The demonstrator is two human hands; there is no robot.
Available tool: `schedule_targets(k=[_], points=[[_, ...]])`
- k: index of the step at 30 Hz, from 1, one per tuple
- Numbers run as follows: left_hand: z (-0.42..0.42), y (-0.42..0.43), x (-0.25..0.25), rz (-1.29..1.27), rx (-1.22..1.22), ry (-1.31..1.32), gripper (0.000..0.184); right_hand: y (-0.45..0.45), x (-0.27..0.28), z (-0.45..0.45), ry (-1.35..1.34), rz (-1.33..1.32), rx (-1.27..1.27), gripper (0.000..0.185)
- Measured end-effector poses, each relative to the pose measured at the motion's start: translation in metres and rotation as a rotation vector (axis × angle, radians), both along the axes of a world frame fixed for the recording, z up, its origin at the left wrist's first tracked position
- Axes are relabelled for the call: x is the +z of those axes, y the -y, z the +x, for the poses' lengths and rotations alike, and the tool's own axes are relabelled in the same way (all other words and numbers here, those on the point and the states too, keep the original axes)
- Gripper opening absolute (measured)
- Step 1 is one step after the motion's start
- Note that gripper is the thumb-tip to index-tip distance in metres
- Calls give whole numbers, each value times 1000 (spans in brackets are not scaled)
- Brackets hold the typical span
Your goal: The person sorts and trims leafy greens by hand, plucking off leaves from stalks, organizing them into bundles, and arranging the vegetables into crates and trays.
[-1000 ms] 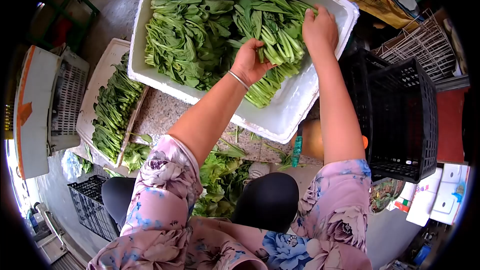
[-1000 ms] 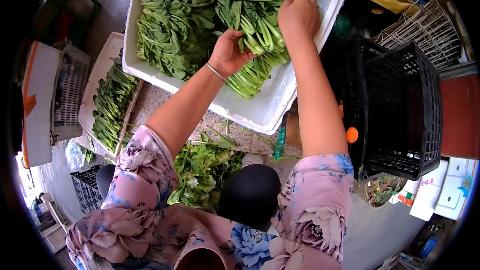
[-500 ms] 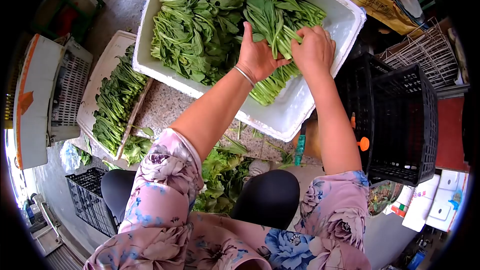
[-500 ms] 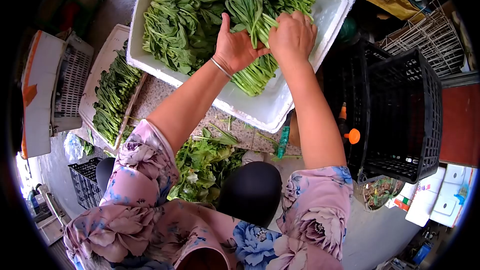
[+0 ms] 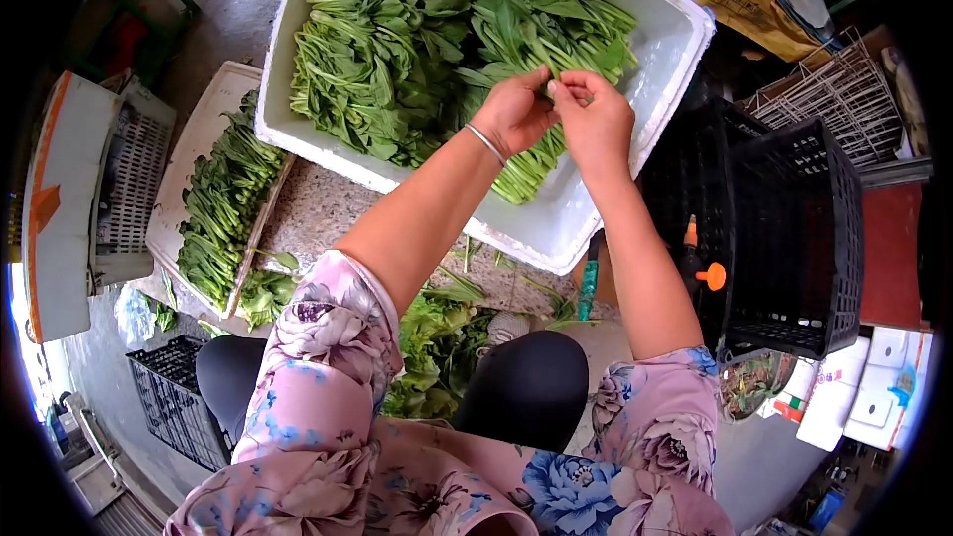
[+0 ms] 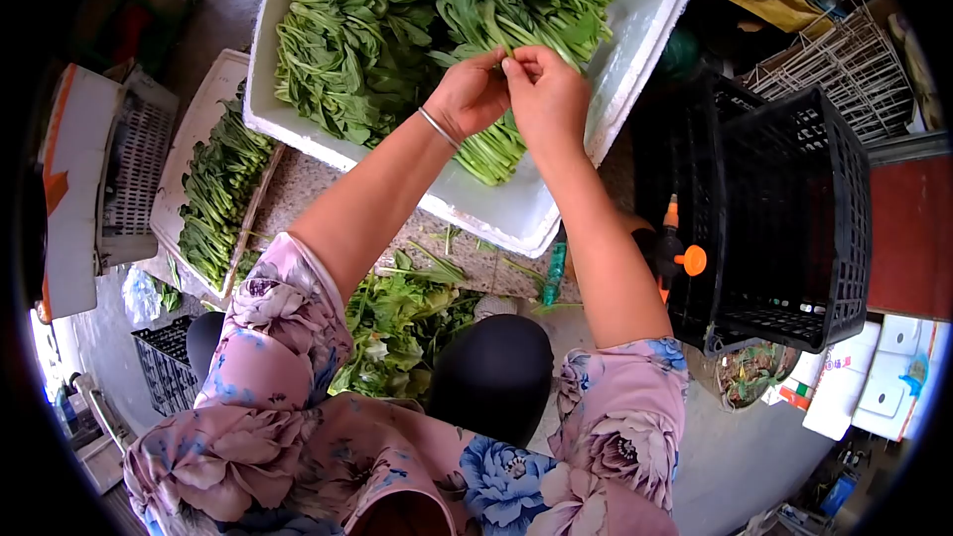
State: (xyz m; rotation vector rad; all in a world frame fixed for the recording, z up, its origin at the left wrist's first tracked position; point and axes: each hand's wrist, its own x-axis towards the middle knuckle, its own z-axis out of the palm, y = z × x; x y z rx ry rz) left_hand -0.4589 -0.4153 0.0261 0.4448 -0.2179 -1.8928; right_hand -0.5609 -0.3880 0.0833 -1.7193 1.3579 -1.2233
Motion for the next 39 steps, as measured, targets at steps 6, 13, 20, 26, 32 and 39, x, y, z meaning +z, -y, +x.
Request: schedule_targets(k=[6, 13, 20, 26, 32, 39], points=[[4, -8, 11, 19, 77, 184, 24, -45, 1, -13, -193, -136, 266, 13], [3, -7, 8, 108, 61, 110, 25, -63, 23, -26, -439, 207, 548, 25], [10, -26, 32, 95, 34, -169, 31, 0, -4, -20, -775, -411, 90, 21], [2, -13, 11, 62, 57, 99, 29, -15, -15, -25, -435, -344, -60, 19], [3, -18, 11, 135, 78, 101, 23, 38, 1, -11, -643, -517, 23, 14], [15, -16, 2, 97, 8, 74, 29, 55, 10, -19, -581, -136, 39, 10]])
